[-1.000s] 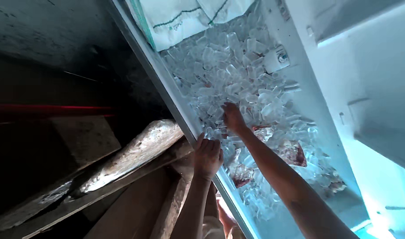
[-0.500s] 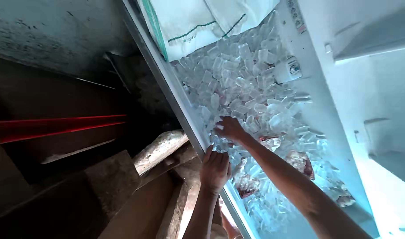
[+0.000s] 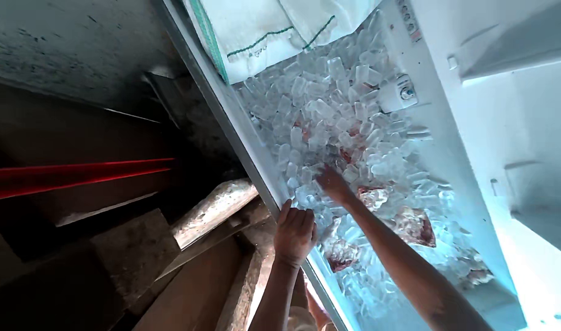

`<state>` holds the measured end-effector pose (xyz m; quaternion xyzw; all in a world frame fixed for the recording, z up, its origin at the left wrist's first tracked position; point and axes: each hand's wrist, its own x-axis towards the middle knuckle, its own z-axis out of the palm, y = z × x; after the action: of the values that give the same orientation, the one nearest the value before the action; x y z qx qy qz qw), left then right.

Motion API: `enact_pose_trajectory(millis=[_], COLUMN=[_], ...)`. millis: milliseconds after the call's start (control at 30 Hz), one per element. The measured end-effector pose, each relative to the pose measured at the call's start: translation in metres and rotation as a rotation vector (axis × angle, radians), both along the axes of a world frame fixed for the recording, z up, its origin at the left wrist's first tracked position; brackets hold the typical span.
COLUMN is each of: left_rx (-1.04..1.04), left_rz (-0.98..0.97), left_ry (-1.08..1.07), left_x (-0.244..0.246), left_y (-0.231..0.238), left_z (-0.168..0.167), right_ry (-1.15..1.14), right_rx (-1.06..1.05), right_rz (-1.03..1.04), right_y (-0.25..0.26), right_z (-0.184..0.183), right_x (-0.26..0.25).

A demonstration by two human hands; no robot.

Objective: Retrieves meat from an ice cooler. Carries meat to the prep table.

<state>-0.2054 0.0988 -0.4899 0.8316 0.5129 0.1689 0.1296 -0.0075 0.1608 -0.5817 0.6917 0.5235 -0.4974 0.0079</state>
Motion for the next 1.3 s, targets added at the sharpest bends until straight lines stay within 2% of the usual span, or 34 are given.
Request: enact_pose_trajectory(millis=[67,167,300,467,567,700,1067,1167,1233,1300], left_rx=[0.006,0.016,0.002,0.002,0.015,0.014,0.013,0.007,0.007,0.006], left_rz=[0.002,0.001,0.003,0.002,0.004,0.010,0.014,0.015,0.011,0.008], left_ry=[-0.001,-0.001,0.006,0.003,-0.006,-0.006,-0.013,-0.019,-0.016,-0.008], left_x=[-0.001,0.000,0.000,-0.001,0.000,0.000,0.000,0.000,-0.002,0.000], left_y=[-0.002,-0.001,0.000,-0.001,-0.001,-0.001,-0.001,0.000,-0.001,0.000], left_z=[-0.001,-0.001,0.001,0.001,-0.001,0.000,-0.001,-0.001,-0.001,-0.001], right_ry=[-0.150,-0.398,-0.579,-0.648,-0.718,-0.648,-0.548,-0.436,-0.260,-0.152], right_rx=[0.140,0.169,0.058,0.081,-0.041,-0.228,-0.051,0.114,0.340,0.418], right_rz=[0.037,0.176,0.326,0.318,0.379,0.377,0.210,0.156,0.160,0.157], right_y=[0.009,0.030,0.056,0.062,0.071,0.064,0.050,0.065,0.078,0.100], right_z=[-0.004,-0.020,-0.023,-0.035,-0.032,-0.023,-0.031,-0.012,-0.016,-0.027], right_x=[0.035,0.070,0.062,0.047,0.040,0.030,0.051,0.025,0.001,-0.021])
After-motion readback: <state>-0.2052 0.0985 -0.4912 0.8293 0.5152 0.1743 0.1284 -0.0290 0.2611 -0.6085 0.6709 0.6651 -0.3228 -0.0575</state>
